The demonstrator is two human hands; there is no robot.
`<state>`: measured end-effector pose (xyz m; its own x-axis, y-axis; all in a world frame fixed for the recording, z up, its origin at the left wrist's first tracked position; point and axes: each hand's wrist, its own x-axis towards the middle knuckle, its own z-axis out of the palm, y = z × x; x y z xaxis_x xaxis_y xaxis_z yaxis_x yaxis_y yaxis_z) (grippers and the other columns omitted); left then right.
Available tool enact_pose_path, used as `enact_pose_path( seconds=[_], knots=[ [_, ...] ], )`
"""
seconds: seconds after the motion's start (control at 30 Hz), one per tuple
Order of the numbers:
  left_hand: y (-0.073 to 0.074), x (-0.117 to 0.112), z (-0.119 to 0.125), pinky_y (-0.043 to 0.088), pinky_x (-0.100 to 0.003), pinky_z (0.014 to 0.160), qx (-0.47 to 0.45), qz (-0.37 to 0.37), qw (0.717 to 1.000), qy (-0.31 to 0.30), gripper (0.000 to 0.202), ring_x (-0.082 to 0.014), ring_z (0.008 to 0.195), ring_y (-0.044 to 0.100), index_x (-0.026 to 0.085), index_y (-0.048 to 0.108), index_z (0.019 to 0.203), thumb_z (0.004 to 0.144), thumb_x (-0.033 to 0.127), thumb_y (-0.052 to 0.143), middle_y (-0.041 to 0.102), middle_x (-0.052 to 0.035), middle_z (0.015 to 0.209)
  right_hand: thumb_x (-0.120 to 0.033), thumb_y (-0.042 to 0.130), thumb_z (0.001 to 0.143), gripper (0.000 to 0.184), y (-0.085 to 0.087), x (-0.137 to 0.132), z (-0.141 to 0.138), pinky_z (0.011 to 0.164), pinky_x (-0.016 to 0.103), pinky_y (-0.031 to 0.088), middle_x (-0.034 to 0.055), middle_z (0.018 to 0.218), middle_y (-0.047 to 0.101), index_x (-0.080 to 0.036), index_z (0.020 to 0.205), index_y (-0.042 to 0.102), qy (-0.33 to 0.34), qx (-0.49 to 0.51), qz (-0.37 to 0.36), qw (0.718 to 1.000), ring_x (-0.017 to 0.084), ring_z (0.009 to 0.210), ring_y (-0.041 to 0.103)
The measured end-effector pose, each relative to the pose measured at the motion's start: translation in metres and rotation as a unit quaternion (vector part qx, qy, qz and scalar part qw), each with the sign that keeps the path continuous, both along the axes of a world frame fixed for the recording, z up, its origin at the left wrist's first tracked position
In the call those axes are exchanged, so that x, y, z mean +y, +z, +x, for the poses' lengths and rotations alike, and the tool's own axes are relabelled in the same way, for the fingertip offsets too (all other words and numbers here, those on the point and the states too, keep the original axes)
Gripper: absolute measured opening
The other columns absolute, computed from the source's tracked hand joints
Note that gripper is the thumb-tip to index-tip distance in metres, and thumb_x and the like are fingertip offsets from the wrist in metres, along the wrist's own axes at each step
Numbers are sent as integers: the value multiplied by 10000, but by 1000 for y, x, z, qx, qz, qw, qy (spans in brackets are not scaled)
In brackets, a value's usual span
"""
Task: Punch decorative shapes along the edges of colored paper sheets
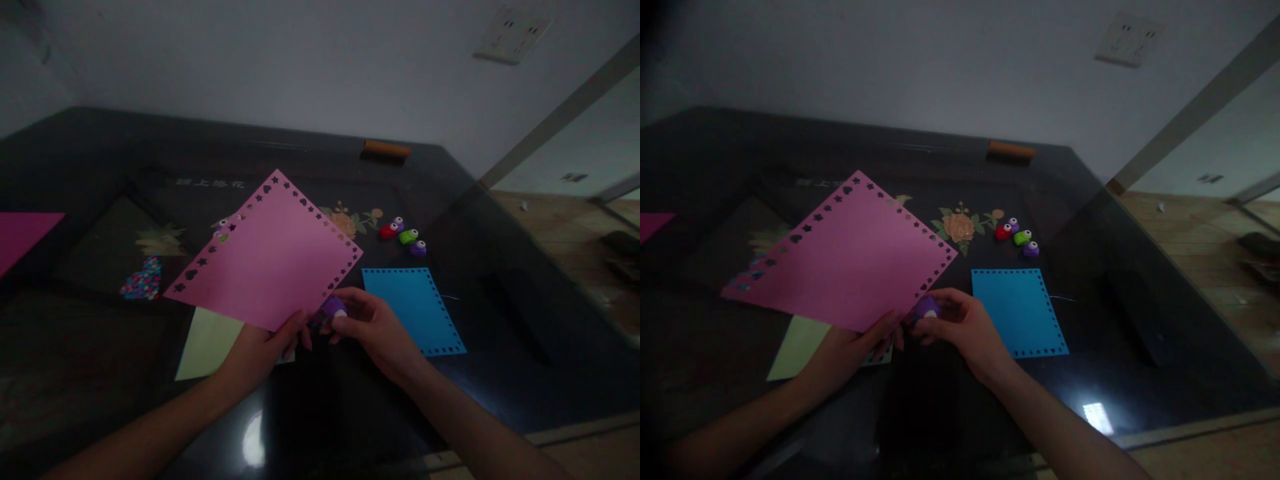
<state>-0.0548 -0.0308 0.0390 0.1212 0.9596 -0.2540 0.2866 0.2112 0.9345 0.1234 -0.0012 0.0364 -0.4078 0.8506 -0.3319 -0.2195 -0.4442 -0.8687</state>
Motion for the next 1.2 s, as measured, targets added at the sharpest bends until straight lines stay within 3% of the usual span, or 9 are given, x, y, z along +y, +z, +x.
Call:
enact_pose_path(
  seconds=[0.43,0.67,0.83,0.93,1.1,1.2],
  knots=[
    [-3,-4,-3,366,-243,488,83,56,995,-16,387,-134,454,439,199,583,566,844,400,404,454,28,462,-208,821,586,336,1,-5,-4,567,241,500,-13,770,682,-209,871,644,0,-10,7,1000,129,659,644],
    [-12,-3,-5,474,-323,768,115,122,985,-25,239,-210,753,617,220,646,691,818,316,468,687,-27,722,-223,814,618,313,1,-9,-8,590,230,486,-13,760,683,-204,887,655,15,-19,45,999,113,648,620],
    [-12,-3,-7,449,-380,857,170,139,976,-10,232,-243,830,618,228,653,708,810,335,474,692,-39,772,-234,824,603,339,2,-10,-9,603,234,494,-7,776,688,-209,902,665,6,-8,41,999,125,680,625],
    [-9,-3,-6,456,-367,810,179,141,974,7,215,-245,789,611,232,636,698,796,359,493,662,-34,713,-241,818,607,317,1,-11,-10,635,258,504,-2,784,691,-208,884,668,1,-3,30,1000,139,697,637],
    [-7,-4,-4,419,-288,574,180,76,980,-18,316,-183,533,531,238,577,565,806,388,439,560,3,516,-227,822,592,306,-1,-11,-11,653,260,501,-18,763,684,-214,852,661,-14,-11,30,999,124,661,617],
    [-6,-4,-4,398,-279,562,186,60,980,-25,369,-159,483,498,232,527,492,800,406,418,531,12,472,-231,812,602,280,0,-10,-12,637,262,500,-23,761,679,-225,833,654,-7,-10,42,999,130,670,617]
  ],
)
